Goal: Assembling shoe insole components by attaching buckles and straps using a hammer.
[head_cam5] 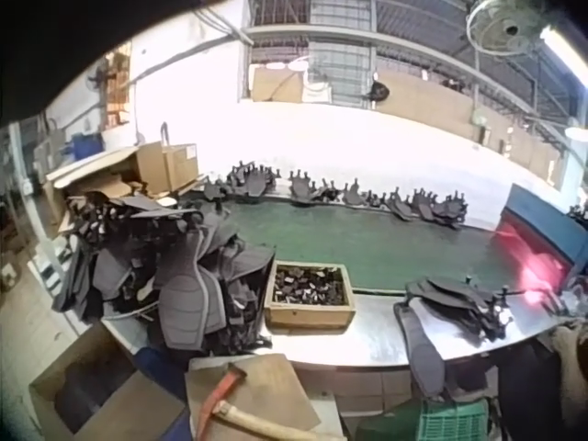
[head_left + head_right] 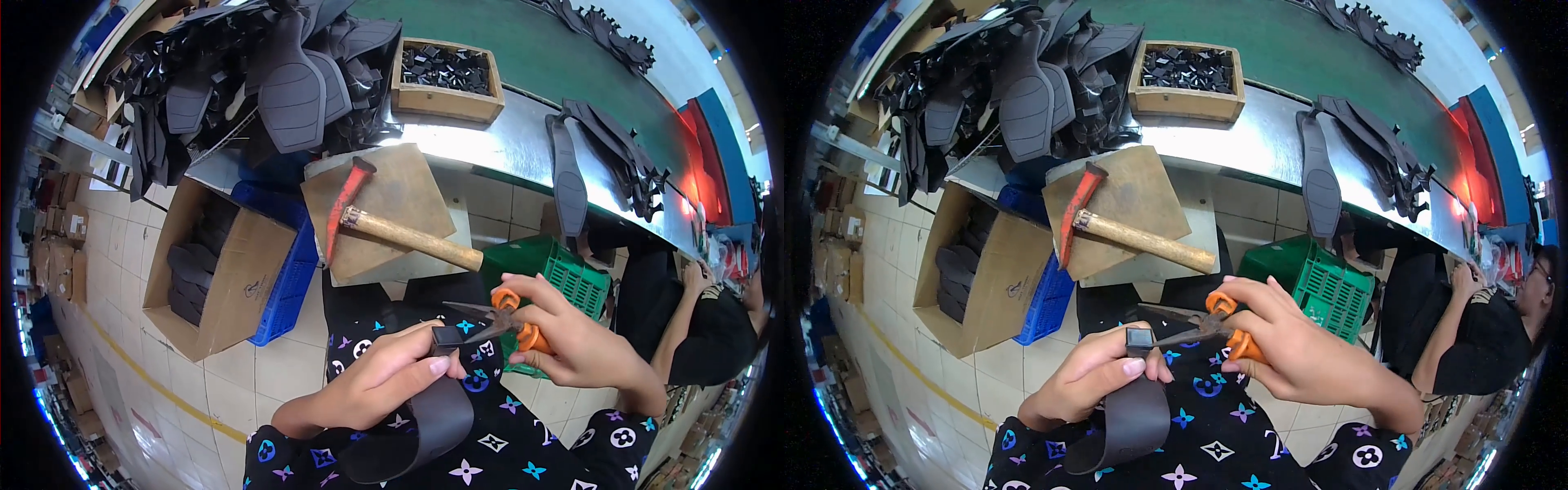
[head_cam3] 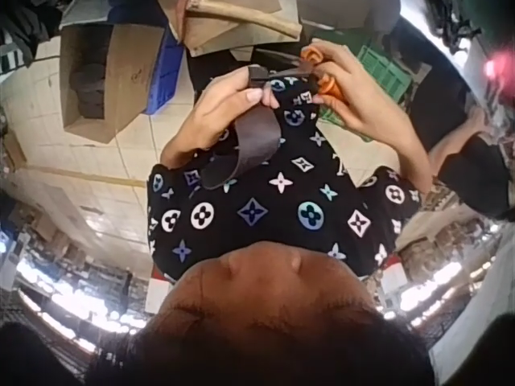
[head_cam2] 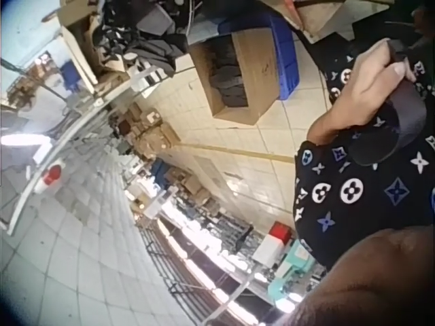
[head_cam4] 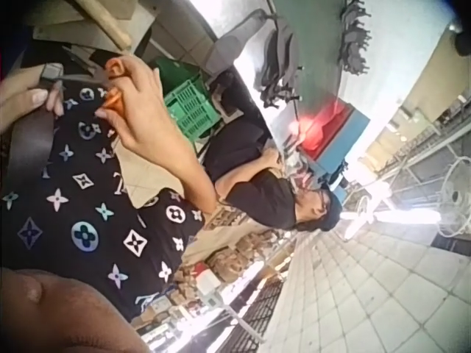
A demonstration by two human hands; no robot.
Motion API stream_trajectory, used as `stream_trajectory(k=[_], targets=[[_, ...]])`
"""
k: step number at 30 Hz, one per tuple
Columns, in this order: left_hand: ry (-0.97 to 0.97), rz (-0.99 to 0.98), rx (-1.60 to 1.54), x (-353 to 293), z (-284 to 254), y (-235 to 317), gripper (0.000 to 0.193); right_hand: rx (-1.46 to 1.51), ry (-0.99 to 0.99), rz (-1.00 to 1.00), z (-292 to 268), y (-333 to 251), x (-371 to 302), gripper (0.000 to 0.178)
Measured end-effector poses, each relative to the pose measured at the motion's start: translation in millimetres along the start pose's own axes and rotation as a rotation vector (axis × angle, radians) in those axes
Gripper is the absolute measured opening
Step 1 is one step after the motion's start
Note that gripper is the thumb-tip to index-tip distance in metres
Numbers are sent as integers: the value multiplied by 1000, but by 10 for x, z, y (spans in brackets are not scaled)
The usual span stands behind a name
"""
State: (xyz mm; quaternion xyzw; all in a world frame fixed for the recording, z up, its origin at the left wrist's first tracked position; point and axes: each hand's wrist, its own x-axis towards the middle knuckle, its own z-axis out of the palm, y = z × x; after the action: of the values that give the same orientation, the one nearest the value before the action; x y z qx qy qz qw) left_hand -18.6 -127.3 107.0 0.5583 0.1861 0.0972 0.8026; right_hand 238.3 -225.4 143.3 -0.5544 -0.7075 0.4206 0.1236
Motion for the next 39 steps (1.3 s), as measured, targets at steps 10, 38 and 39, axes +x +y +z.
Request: stream_trajectory(k=[10, 38, 39], targets=[[34, 19, 80, -30, -6, -119, 30, -131, -41, -41, -58, -201, 29, 39], [115, -76, -336, -269, 110, 82, 33, -526, 638, 420, -818, 1726, 885, 40], [89, -85, -342, -273, 116, 95, 32, -641, 614, 520, -847, 1930, 1019, 38]])
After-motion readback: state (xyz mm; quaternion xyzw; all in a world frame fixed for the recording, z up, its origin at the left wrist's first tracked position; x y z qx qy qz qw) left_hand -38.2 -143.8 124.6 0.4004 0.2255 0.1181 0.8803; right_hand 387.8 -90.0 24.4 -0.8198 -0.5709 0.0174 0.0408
